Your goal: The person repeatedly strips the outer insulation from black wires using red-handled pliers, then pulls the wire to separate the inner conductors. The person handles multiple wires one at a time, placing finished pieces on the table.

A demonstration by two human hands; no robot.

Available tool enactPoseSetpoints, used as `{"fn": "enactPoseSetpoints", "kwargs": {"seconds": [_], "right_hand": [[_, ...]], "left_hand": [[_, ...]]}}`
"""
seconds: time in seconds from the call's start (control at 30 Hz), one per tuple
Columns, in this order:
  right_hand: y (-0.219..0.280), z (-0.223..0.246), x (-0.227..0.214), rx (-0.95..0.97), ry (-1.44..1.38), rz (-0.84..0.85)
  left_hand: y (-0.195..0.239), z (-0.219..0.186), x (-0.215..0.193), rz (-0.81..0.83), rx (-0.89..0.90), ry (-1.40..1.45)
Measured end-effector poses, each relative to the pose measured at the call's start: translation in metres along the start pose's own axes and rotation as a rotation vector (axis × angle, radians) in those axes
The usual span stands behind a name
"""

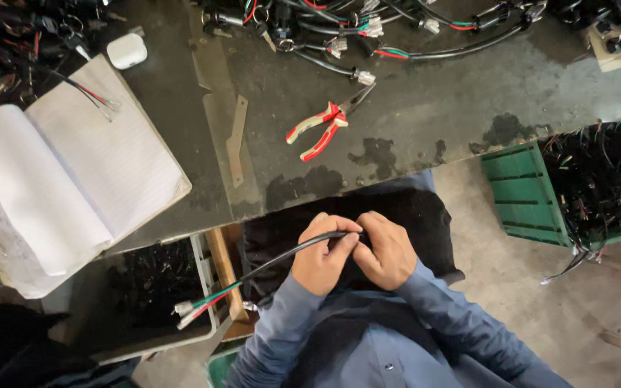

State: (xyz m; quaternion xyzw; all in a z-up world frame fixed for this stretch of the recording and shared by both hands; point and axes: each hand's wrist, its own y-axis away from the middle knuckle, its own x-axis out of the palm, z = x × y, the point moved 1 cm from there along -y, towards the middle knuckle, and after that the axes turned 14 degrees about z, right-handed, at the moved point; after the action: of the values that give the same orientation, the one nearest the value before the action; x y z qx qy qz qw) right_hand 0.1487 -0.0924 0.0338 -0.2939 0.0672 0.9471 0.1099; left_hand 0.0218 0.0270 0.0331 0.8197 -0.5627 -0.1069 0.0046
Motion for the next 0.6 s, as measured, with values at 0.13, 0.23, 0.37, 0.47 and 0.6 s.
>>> {"fn": "enactPoseSetpoints", "kwargs": {"seconds": [0.13,0.23,0.37,0.47,0.6], "right_hand": [[0.006,-0.011,-0.004,-0.045,-0.158,0.161],[0.014,-0.019,-0.005,0.068,-0.597,0.392],[0.027,-0.020,-0.002,0.141,-0.963,0.420],[0.029,-0.022,-0.004,0.082,-1.055,0.248],[0.028,-0.025,-0.021,-0.146,-0.935,-0.074]], "left_hand": [[0.012,0.004,-0.008,0.203,-0.009,0.203],[0.016,0.005,-0.008,0.291,0.065,0.558],[0.013,-0.001,0.011,0.189,0.097,0.928],[-0.001,-0.014,0.010,0.278,0.133,0.459],[-0.062,-0.035,-0.032,-0.328,0.507,-0.161]]}}
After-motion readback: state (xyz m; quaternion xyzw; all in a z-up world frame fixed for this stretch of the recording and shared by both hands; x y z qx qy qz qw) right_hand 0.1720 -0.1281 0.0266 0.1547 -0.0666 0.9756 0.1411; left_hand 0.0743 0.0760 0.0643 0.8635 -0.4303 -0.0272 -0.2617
